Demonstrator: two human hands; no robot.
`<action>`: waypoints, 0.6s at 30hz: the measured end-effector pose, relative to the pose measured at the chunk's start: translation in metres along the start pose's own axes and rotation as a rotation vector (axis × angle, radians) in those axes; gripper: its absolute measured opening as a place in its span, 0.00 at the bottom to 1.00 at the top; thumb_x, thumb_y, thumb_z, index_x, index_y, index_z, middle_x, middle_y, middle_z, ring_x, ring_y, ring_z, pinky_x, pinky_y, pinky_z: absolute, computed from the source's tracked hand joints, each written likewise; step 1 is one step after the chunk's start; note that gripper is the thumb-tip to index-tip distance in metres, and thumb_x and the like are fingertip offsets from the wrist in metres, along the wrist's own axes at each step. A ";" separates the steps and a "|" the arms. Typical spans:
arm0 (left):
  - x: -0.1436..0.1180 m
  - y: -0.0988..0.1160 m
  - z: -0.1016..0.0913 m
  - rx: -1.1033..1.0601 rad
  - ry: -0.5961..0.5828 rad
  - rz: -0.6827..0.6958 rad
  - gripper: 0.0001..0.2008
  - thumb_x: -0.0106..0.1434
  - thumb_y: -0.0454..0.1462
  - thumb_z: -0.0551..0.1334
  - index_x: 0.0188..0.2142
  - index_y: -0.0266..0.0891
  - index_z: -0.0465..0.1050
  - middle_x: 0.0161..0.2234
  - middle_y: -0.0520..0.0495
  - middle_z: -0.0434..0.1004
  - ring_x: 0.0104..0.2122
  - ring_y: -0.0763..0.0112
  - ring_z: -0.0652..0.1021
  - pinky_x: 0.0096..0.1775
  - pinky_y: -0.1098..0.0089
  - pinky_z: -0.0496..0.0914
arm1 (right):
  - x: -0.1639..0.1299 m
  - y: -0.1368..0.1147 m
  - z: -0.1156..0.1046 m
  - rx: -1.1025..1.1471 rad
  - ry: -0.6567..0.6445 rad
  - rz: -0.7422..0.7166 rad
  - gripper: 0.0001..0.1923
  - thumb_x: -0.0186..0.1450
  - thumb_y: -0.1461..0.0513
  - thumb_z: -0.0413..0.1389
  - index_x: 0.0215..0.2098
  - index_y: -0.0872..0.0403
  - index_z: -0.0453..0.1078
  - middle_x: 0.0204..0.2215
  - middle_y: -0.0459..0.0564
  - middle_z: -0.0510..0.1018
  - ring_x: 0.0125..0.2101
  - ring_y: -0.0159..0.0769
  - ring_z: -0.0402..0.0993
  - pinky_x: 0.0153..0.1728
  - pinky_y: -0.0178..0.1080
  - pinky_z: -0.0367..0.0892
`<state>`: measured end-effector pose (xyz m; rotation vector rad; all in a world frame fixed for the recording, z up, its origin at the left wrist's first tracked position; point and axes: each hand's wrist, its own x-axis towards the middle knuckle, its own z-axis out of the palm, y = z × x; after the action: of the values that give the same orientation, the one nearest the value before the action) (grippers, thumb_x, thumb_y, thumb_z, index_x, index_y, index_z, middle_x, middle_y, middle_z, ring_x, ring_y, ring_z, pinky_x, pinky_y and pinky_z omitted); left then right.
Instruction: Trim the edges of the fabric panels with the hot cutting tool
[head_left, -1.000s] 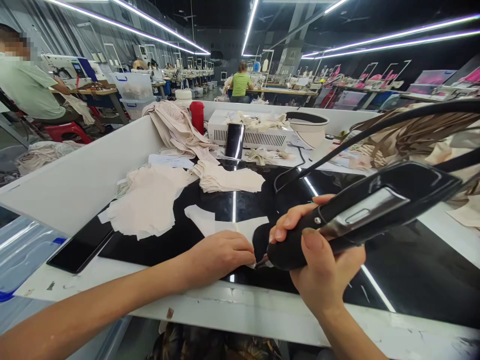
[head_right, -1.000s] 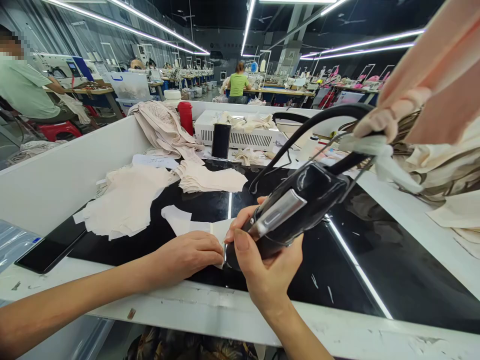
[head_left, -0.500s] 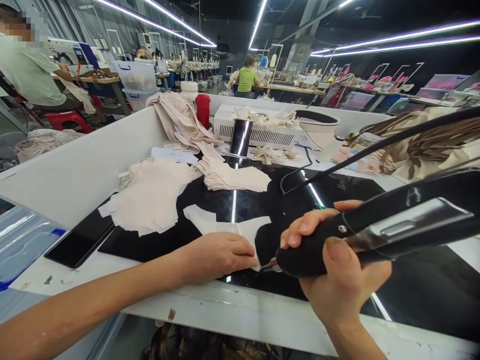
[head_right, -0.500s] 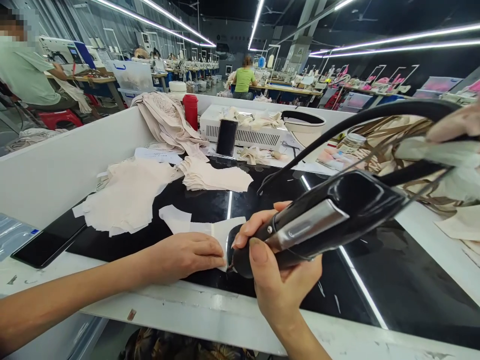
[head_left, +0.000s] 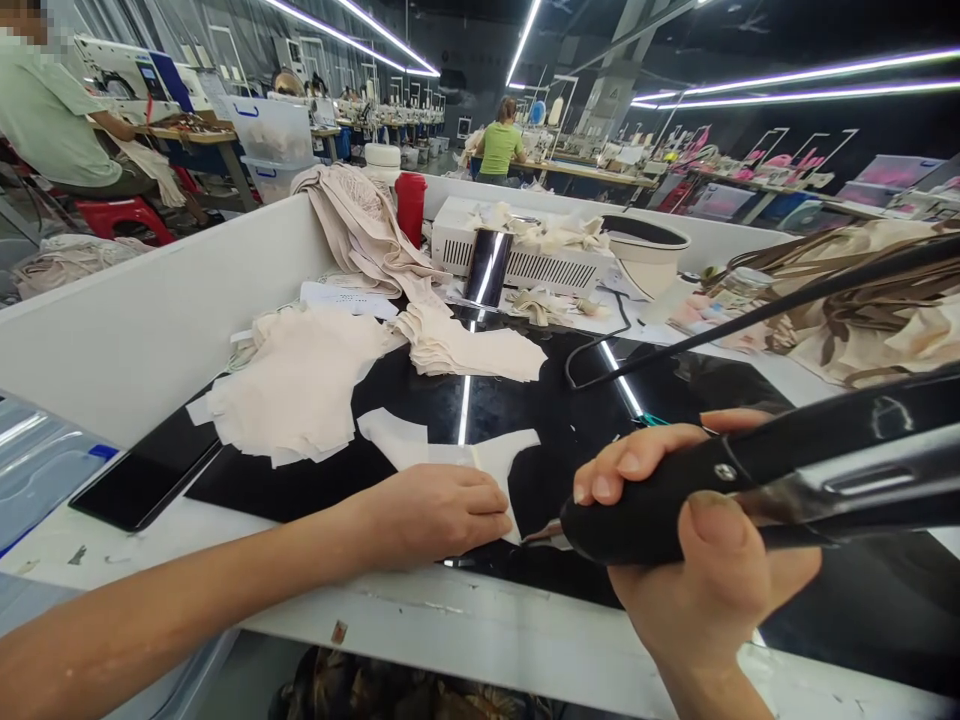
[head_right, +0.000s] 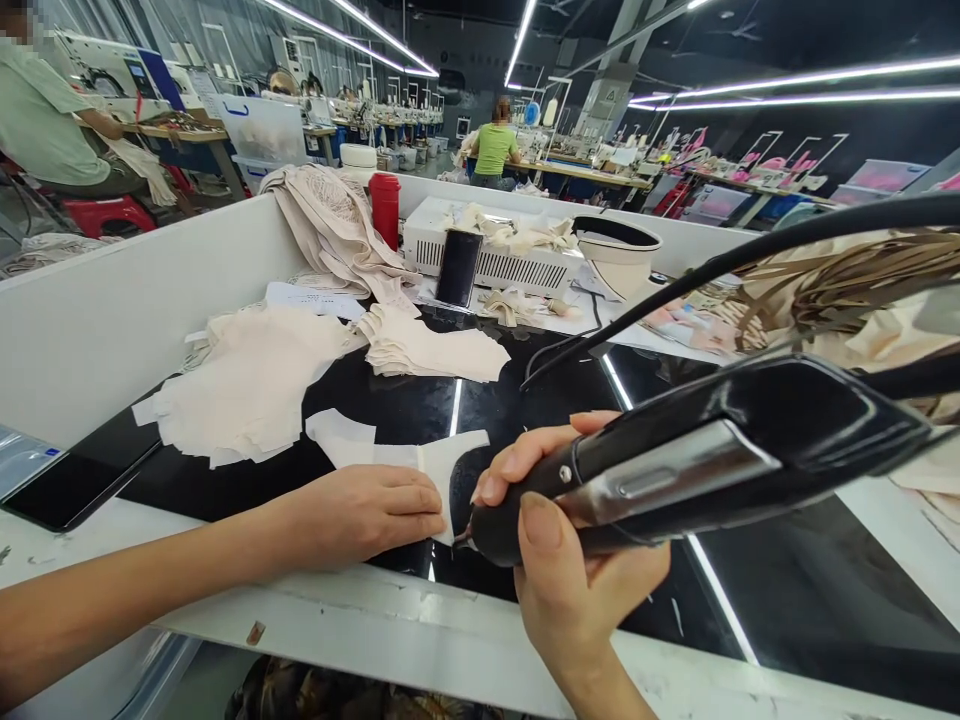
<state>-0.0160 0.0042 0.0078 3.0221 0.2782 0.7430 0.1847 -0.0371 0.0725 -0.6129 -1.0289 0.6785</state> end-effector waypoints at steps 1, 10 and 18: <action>0.000 0.000 0.000 0.007 -0.010 -0.002 0.16 0.84 0.26 0.53 0.49 0.31 0.82 0.42 0.42 0.84 0.45 0.62 0.83 0.54 0.65 0.80 | 0.000 0.000 0.000 0.001 0.001 0.001 0.22 0.63 0.55 0.76 0.50 0.48 0.75 0.28 0.39 0.81 0.21 0.36 0.76 0.20 0.38 0.74; -0.001 0.002 0.001 0.043 -0.013 0.001 0.14 0.82 0.25 0.56 0.51 0.33 0.81 0.43 0.42 0.83 0.46 0.63 0.84 0.56 0.67 0.80 | -0.001 -0.001 0.000 -0.017 0.001 -0.004 0.21 0.64 0.55 0.75 0.50 0.47 0.74 0.28 0.39 0.80 0.21 0.36 0.75 0.21 0.38 0.73; -0.001 0.002 0.001 0.011 0.005 -0.005 0.14 0.84 0.27 0.55 0.51 0.31 0.81 0.42 0.41 0.84 0.45 0.62 0.84 0.53 0.65 0.81 | -0.001 -0.001 0.001 -0.055 0.015 0.001 0.22 0.64 0.52 0.75 0.50 0.46 0.73 0.27 0.39 0.78 0.20 0.36 0.75 0.20 0.40 0.74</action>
<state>-0.0167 0.0023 0.0067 3.0290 0.2904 0.7508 0.1836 -0.0388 0.0732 -0.6656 -1.0363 0.6474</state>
